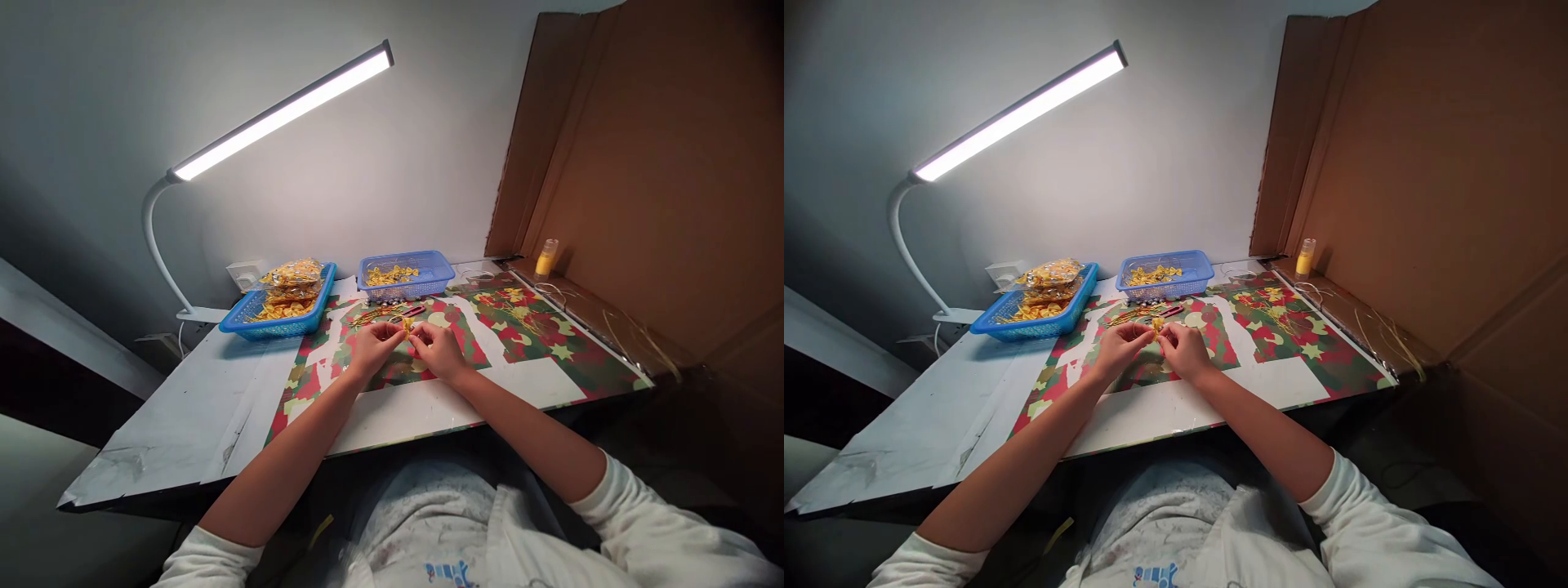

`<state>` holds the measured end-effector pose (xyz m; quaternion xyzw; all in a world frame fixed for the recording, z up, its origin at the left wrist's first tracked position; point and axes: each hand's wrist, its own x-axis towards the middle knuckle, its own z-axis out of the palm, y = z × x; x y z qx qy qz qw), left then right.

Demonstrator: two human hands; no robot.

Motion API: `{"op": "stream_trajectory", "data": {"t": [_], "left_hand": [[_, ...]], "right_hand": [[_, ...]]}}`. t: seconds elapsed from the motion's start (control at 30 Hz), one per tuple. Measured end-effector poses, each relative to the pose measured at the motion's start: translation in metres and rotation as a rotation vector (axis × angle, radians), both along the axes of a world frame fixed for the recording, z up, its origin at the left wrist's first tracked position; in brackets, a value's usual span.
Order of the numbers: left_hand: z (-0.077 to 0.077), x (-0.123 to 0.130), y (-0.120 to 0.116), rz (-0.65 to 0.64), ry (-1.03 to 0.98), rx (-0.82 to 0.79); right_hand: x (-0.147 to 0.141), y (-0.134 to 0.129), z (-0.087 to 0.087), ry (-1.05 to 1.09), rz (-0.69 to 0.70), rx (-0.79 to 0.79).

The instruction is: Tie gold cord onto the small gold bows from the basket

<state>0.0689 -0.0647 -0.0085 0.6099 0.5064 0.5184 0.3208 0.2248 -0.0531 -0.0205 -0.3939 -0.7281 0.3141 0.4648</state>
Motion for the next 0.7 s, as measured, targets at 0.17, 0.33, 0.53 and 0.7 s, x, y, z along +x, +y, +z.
{"op": "stream_trajectory", "data": {"t": [0.17, 0.33, 0.53, 0.7], "left_hand": [[0.0030, 0.0003, -0.0028, 0.077, 0.246, 0.150], [0.0012, 0.0002, -0.0018, 0.127, 0.356, 0.280], [0.0008, 0.0008, -0.0042, 0.153, 0.446, 0.363], [-0.0009, 0.0014, -0.0046, 0.167, 0.487, 0.401]], "right_hand": [[0.0006, -0.0006, 0.0010, -0.008, 0.005, -0.006], [-0.0004, -0.0012, 0.0019, -0.014, -0.005, -0.015], [-0.0015, -0.0013, 0.0018, -0.022, -0.022, 0.007], [-0.0021, -0.0019, 0.0024, -0.033, -0.047, 0.033]]}}
